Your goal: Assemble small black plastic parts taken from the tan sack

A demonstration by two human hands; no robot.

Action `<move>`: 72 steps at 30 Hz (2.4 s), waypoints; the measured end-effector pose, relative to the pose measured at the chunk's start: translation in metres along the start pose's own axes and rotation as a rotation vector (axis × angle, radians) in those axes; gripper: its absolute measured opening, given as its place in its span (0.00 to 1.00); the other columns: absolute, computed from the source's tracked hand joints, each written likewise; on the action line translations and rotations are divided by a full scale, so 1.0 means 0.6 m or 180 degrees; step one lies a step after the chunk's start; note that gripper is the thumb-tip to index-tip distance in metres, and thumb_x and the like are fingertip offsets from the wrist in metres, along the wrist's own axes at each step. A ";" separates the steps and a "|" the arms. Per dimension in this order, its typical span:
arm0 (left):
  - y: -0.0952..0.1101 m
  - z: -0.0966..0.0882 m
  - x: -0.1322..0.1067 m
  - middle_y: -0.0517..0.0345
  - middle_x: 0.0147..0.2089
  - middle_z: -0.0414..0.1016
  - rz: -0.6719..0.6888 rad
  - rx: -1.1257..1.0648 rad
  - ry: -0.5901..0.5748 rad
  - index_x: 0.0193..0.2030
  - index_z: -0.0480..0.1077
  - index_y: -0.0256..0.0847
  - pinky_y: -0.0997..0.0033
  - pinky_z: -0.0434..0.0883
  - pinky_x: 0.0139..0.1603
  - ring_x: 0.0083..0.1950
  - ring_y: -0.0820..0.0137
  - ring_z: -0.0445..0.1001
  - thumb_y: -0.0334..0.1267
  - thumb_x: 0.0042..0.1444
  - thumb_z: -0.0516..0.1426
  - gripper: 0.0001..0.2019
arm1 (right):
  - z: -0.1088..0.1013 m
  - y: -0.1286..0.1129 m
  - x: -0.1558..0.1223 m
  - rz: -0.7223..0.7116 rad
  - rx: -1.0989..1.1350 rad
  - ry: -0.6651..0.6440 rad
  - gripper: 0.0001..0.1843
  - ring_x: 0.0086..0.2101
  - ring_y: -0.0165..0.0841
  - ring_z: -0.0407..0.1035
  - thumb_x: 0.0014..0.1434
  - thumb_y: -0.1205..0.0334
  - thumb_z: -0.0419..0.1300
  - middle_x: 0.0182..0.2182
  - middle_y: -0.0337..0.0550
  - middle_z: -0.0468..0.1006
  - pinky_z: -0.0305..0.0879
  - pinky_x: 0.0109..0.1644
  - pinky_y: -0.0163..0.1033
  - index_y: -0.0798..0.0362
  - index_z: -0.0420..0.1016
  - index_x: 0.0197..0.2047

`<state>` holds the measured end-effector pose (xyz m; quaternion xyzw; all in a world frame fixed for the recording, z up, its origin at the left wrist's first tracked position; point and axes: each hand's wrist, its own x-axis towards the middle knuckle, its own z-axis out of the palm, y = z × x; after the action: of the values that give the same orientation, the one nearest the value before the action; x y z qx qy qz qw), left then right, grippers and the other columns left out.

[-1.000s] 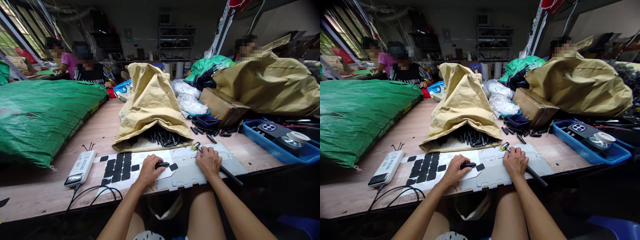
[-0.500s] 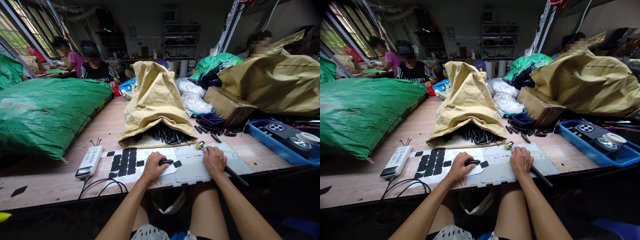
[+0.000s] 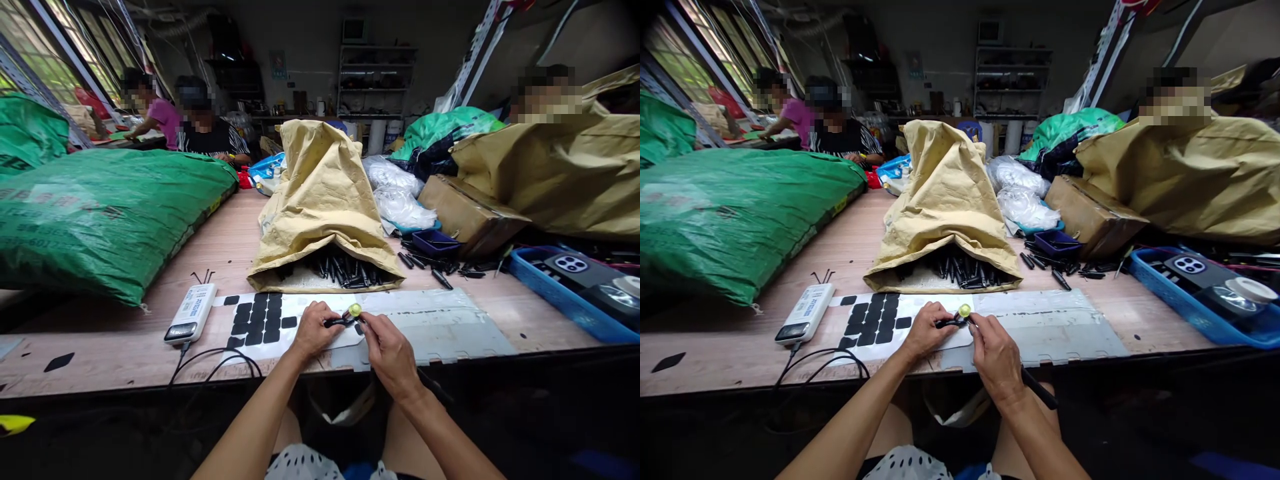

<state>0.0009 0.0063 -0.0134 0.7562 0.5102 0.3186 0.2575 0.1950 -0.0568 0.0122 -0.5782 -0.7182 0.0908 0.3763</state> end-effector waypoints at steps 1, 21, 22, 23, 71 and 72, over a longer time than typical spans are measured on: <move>-0.002 0.001 0.000 0.55 0.35 0.75 0.0012 0.0000 -0.0004 0.39 0.83 0.44 0.64 0.64 0.46 0.42 0.64 0.69 0.37 0.52 0.67 0.07 | 0.005 -0.004 -0.003 -0.0111 -0.0061 0.0088 0.17 0.42 0.36 0.73 0.72 0.59 0.49 0.41 0.45 0.78 0.67 0.47 0.37 0.50 0.74 0.57; -0.001 0.003 0.000 0.55 0.35 0.76 0.0045 0.0041 0.0056 0.38 0.83 0.43 0.64 0.65 0.46 0.42 0.63 0.70 0.35 0.50 0.68 0.07 | -0.001 0.022 -0.004 -0.0098 -0.0558 0.0390 0.17 0.40 0.33 0.74 0.72 0.61 0.51 0.39 0.43 0.79 0.65 0.45 0.35 0.48 0.77 0.56; -0.001 0.002 0.000 0.55 0.35 0.76 0.0038 0.0043 0.0050 0.38 0.83 0.43 0.64 0.65 0.46 0.42 0.63 0.70 0.35 0.50 0.68 0.07 | -0.008 0.031 0.000 -0.0043 -0.0595 0.0466 0.17 0.41 0.33 0.74 0.72 0.61 0.51 0.39 0.43 0.79 0.64 0.46 0.35 0.48 0.77 0.57; -0.001 0.002 0.000 0.55 0.35 0.77 0.0030 0.0048 0.0041 0.38 0.83 0.43 0.63 0.65 0.46 0.42 0.63 0.70 0.35 0.51 0.68 0.07 | -0.016 0.042 0.005 0.0014 -0.0670 0.0545 0.17 0.41 0.34 0.74 0.72 0.60 0.52 0.40 0.43 0.79 0.64 0.46 0.35 0.48 0.77 0.57; 0.076 0.061 -0.206 0.54 0.42 0.80 -0.0132 -0.0386 -0.1476 0.48 0.76 0.50 0.66 0.69 0.47 0.43 0.63 0.77 0.50 0.69 0.48 0.16 | -0.044 0.219 0.073 0.1022 -0.2169 0.0325 0.11 0.42 0.39 0.62 0.65 0.61 0.59 0.41 0.47 0.74 0.47 0.40 0.42 0.51 0.77 0.49; 0.060 0.079 -0.214 0.54 0.41 0.80 -0.0589 -0.0237 -0.1391 0.46 0.76 0.50 0.66 0.69 0.47 0.44 0.62 0.78 0.50 0.68 0.49 0.16 | -0.044 0.219 0.073 0.1010 -0.2175 0.0324 0.11 0.42 0.39 0.62 0.65 0.61 0.58 0.41 0.47 0.74 0.47 0.40 0.42 0.51 0.77 0.49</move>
<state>0.0228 -0.1296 -0.0473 0.7472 0.4974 0.1410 0.4177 0.3102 0.0162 -0.0247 -0.7782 -0.5889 -0.1256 0.1783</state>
